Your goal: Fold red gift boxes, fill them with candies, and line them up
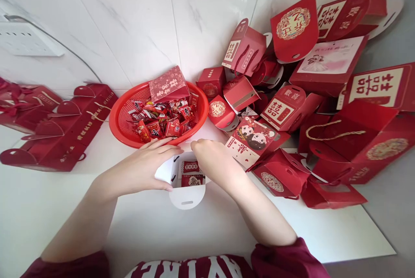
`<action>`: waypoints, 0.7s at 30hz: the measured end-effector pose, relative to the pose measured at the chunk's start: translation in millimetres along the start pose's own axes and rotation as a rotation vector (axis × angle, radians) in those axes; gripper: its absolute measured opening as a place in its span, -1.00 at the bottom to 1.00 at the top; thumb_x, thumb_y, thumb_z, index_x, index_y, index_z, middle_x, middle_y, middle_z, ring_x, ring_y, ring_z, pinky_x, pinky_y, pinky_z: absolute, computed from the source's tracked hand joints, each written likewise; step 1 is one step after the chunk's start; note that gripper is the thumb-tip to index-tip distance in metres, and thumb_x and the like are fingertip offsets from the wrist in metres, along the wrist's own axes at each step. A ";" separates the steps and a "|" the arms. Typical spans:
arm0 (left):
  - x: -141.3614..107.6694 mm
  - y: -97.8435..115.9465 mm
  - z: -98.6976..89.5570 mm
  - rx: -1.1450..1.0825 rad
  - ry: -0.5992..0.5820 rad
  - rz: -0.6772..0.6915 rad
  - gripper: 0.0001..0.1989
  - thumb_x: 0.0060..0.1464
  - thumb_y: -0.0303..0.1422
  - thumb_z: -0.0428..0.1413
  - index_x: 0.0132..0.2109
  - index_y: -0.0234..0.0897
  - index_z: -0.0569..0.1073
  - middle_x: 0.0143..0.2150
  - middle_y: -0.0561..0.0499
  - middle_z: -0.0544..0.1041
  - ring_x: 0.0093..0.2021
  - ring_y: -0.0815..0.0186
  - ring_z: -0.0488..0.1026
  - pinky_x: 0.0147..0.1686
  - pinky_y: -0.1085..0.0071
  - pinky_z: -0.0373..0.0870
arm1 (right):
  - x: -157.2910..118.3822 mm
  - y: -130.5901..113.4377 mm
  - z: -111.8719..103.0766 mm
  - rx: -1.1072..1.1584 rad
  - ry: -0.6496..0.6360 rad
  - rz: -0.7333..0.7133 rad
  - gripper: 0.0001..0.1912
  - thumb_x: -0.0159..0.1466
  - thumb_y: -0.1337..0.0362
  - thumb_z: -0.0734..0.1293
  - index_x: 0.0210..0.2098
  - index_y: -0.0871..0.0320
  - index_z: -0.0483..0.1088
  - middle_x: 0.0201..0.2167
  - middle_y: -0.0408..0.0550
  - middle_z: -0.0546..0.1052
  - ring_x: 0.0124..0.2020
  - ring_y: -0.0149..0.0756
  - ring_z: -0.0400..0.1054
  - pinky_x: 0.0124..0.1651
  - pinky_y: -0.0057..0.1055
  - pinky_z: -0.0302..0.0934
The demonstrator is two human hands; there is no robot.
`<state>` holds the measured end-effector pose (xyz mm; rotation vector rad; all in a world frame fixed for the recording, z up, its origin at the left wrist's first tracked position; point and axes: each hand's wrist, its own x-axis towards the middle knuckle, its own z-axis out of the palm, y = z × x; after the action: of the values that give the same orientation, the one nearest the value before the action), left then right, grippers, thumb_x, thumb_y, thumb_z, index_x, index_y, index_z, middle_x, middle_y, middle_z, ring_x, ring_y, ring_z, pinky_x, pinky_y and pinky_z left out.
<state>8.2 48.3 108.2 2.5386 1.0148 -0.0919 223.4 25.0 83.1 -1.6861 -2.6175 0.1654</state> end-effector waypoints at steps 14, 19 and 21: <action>0.1 2.8 4.8 0.064 0.010 -0.033 -0.20 -0.10 0.02 0.32 0.25 -0.16 0.35 0.24 -0.07 0.41 0.34 -0.07 0.12 0.26 0.05 0.09 | 47.0 30.1 -48.8 0.136 0.097 0.152 -0.71 0.42 0.38 0.15 -0.10 0.15 0.52 -0.14 0.08 0.60 -0.09 -0.11 0.48 -0.08 -0.32 0.26; 0.3 3.8 7.1 0.076 0.015 -0.043 -0.21 -0.12 -0.01 0.34 0.23 -0.18 0.37 0.21 -0.09 0.44 0.34 -0.07 0.12 0.27 0.02 0.10 | 130.2 53.9 -43.2 0.130 -0.077 0.195 -0.77 0.41 0.38 0.22 -0.12 0.25 0.53 -0.09 0.16 0.60 -0.04 -0.12 0.48 0.03 -0.32 0.27; 0.0 3.8 7.5 0.074 0.010 -0.048 -0.19 -0.13 -0.01 0.35 0.24 -0.20 0.36 0.21 -0.10 0.43 0.36 -0.08 0.09 0.29 0.00 0.08 | 158.1 57.3 -33.8 0.118 -0.124 0.200 -0.78 0.41 0.26 0.28 -0.07 0.24 0.49 -0.04 0.10 0.56 -0.04 -0.18 0.47 0.05 -0.24 0.32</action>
<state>11.5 42.9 102.6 2.5835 1.0952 -0.1322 212.3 194.8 105.0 -1.9510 -2.4589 0.4329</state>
